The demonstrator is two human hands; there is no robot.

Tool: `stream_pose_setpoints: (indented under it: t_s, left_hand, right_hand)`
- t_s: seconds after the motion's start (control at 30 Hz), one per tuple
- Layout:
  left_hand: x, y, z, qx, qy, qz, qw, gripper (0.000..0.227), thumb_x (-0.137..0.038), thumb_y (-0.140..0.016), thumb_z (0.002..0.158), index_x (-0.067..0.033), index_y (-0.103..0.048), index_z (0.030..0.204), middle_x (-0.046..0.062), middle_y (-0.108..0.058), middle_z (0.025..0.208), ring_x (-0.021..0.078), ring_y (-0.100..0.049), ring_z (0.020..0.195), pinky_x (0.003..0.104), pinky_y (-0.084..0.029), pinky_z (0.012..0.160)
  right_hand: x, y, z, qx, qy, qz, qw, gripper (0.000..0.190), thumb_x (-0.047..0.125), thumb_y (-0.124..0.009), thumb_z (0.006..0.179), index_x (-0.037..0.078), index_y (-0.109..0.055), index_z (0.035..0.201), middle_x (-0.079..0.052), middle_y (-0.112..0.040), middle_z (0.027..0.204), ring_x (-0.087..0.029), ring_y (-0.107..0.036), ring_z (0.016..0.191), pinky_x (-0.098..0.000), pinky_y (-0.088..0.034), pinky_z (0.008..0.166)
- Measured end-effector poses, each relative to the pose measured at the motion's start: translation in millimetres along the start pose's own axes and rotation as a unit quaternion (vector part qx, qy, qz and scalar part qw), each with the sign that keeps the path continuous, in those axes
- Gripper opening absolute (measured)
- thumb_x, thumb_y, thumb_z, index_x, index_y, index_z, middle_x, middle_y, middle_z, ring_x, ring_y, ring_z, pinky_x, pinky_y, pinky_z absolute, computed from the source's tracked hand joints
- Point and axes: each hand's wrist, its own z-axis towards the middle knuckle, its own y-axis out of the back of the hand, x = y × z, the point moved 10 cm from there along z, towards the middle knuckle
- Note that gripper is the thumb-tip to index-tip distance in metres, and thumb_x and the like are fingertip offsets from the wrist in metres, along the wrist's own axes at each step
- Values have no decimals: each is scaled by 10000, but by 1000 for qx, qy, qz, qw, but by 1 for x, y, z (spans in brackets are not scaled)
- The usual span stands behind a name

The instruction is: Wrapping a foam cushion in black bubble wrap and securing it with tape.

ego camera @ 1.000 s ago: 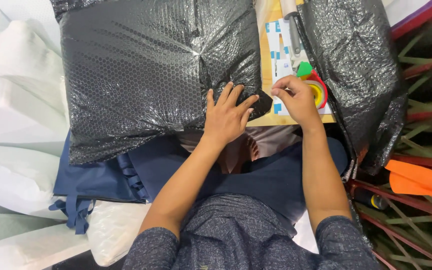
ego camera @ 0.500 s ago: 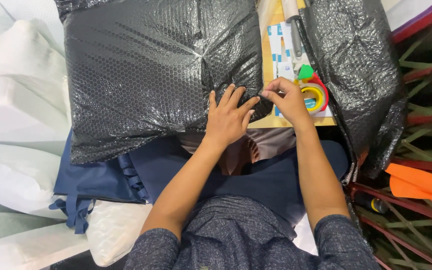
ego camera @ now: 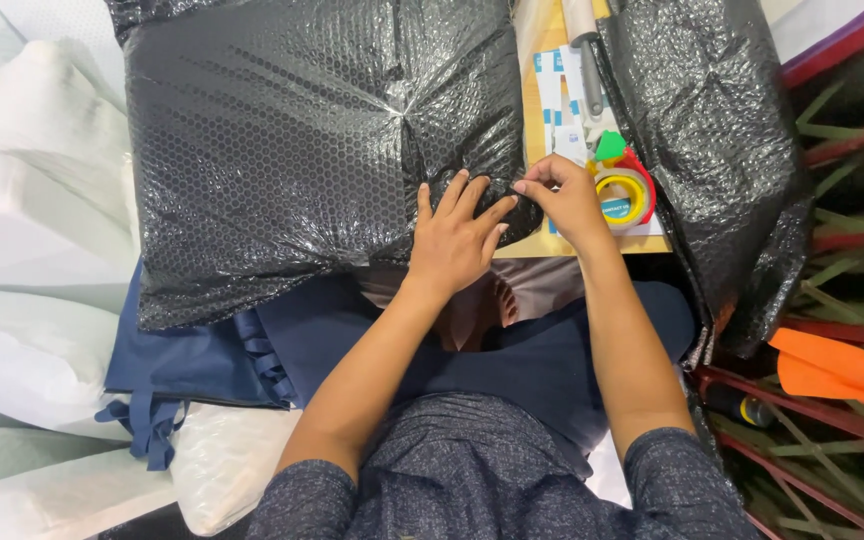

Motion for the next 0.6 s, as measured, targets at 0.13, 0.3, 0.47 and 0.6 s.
stream_pose_setpoints:
  t_s: [0.13, 0.3, 0.47, 0.6]
  left_hand:
    - [-1, 7, 4, 36, -6, 4, 999, 363, -424, -438, 1056, -390, -591, 1384, 63, -541, 1425, 311, -426, 1437, 715, -289, 1124]
    - [-5, 6, 13, 143, -17, 33, 989, 543, -432, -466, 1045, -353, -372, 1573, 82, -510, 1423, 334, -427, 1420, 743, -365, 1068]
    - [-7, -2, 20, 182, -30, 66, 981, 601, -451, -511, 992, -299, -407, 1564, 104, -481, 1444, 358, -436, 1377, 765, -419, 989]
    - [-8, -6, 22, 182, -42, 84, 979, 616, -450, -549, 947, -249, -475, 1524, 112, -465, 1428, 361, -441, 1322, 775, -459, 927]
  right_hand:
    - [1, -2, 3, 2, 7, -1, 1000, 152, 135, -861, 855, 106, -746, 949, 6, -668, 743, -71, -575, 735, -239, -540, 681]
    - [-7, -4, 6, 2, 11, -10, 1000, 142, 126, -864, 851, 114, -751, 935, 7, -660, 736, -86, -585, 740, -270, -533, 691]
    - [-13, -5, 3, -9, -18, 5, 1000, 170, 133, -879, 824, 135, -745, 929, 32, -675, 735, -55, -559, 705, -222, -491, 664]
    - [-43, -1, 9, -31, -37, 46, 998, 309, 159, -926, 781, 111, -686, 969, 27, -652, 741, -50, -559, 673, -197, -463, 645]
